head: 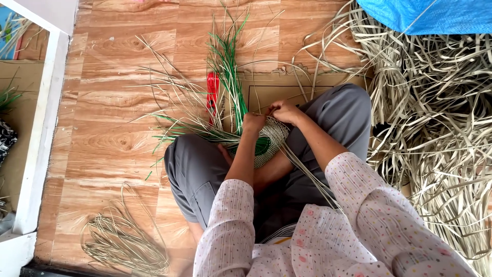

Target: Weaving a traditional circular mat or basket base using dried plant fibers.

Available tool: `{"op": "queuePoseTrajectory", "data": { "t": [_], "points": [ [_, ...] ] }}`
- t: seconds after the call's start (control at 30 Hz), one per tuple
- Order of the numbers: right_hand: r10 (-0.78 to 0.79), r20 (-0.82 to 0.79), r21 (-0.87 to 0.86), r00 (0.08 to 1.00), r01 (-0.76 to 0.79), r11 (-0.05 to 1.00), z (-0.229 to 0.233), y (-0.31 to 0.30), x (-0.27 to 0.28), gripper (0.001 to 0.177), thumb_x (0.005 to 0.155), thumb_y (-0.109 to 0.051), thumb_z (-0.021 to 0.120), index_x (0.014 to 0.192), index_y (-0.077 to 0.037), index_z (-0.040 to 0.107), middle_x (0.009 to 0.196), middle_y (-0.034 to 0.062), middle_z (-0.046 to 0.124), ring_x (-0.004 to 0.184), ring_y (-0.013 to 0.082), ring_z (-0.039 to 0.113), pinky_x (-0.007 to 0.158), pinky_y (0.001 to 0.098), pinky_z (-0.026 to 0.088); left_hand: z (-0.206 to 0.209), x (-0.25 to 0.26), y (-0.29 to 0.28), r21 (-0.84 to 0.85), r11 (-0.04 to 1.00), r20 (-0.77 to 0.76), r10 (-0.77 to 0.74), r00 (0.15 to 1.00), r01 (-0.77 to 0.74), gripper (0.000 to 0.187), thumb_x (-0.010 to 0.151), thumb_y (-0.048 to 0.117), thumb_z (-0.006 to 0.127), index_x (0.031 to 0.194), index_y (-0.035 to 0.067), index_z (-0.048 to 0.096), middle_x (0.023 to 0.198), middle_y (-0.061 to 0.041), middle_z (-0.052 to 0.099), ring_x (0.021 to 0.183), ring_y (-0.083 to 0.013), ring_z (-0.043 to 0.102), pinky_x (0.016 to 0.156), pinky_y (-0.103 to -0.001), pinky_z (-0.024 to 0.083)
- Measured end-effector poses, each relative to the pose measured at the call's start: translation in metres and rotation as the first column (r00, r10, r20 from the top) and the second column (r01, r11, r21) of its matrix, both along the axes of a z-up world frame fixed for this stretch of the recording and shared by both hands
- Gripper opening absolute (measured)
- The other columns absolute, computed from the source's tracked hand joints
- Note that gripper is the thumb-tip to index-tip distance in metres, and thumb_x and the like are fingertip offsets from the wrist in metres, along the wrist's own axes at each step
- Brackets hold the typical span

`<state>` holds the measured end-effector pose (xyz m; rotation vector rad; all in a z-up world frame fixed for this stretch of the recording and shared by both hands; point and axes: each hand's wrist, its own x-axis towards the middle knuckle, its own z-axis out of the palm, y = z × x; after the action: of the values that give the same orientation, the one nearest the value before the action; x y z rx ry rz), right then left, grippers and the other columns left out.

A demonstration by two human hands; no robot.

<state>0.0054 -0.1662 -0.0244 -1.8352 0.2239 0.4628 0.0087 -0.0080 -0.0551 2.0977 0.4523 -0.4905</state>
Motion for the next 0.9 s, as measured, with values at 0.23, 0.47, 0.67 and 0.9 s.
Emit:
{"op": "queuePoseTrajectory", "data": {
  "t": [0.23,0.47,0.67,0.9],
  "points": [
    [0.064,0.016,-0.111,0.998,-0.062,0.992,-0.003,0.0,0.005,0.035,0.074,-0.007,0.054,0.099,-0.013,0.078,0.091,0.0156,0.075,0.08,0.0261,0.072,0.07,0.0348,0.061,-0.015,0.003,0.001,-0.037,0.999,0.008,0.013,1.0,-0.012,0.022,0.071,0.019,0.064,0.051,0.01,0.064,0.06,-0.018,0.058,0.067,-0.0389,0.068,0.065,-0.045,0.052],
    [0.195,0.049,-0.16,0.98,-0.185,0.97,0.033,0.001,-0.007,0.032,0.081,-0.007,0.053,0.101,-0.016,0.075,0.094,0.0157,0.074,0.091,0.0344,0.069,0.081,0.0445,0.057,-0.011,0.002,0.003,-0.112,0.993,-0.014,0.02,1.0,-0.022,0.023,0.073,0.015,0.064,0.052,0.009,0.06,0.063,-0.018,0.059,0.063,-0.0361,0.065,0.063,-0.044,0.052],
    [0.237,0.091,-0.162,0.967,-0.221,0.962,0.031,-0.002,-0.006,0.024,0.084,-0.007,0.052,0.092,-0.018,0.071,0.087,0.0125,0.072,0.086,0.0323,0.068,0.078,0.0445,0.055,-0.012,0.003,0.004,-0.111,0.993,-0.011,0.026,1.0,-0.027,0.022,0.073,0.015,0.065,0.052,0.011,0.059,0.062,-0.016,0.057,0.06,-0.033,0.064,0.06,-0.044,0.05],
    [0.169,0.096,-0.181,0.981,-0.15,0.972,0.02,-0.001,-0.003,0.018,0.084,-0.014,0.06,0.092,-0.014,0.077,0.088,0.0148,0.075,0.086,0.0308,0.07,0.075,0.0428,0.055,-0.028,0.008,0.012,-0.182,0.983,-0.032,0.007,0.999,-0.013,0.012,0.073,0.012,0.064,0.064,0.005,0.067,0.07,-0.02,0.06,0.069,-0.0346,0.066,0.063,-0.045,0.049]
  ]
}}
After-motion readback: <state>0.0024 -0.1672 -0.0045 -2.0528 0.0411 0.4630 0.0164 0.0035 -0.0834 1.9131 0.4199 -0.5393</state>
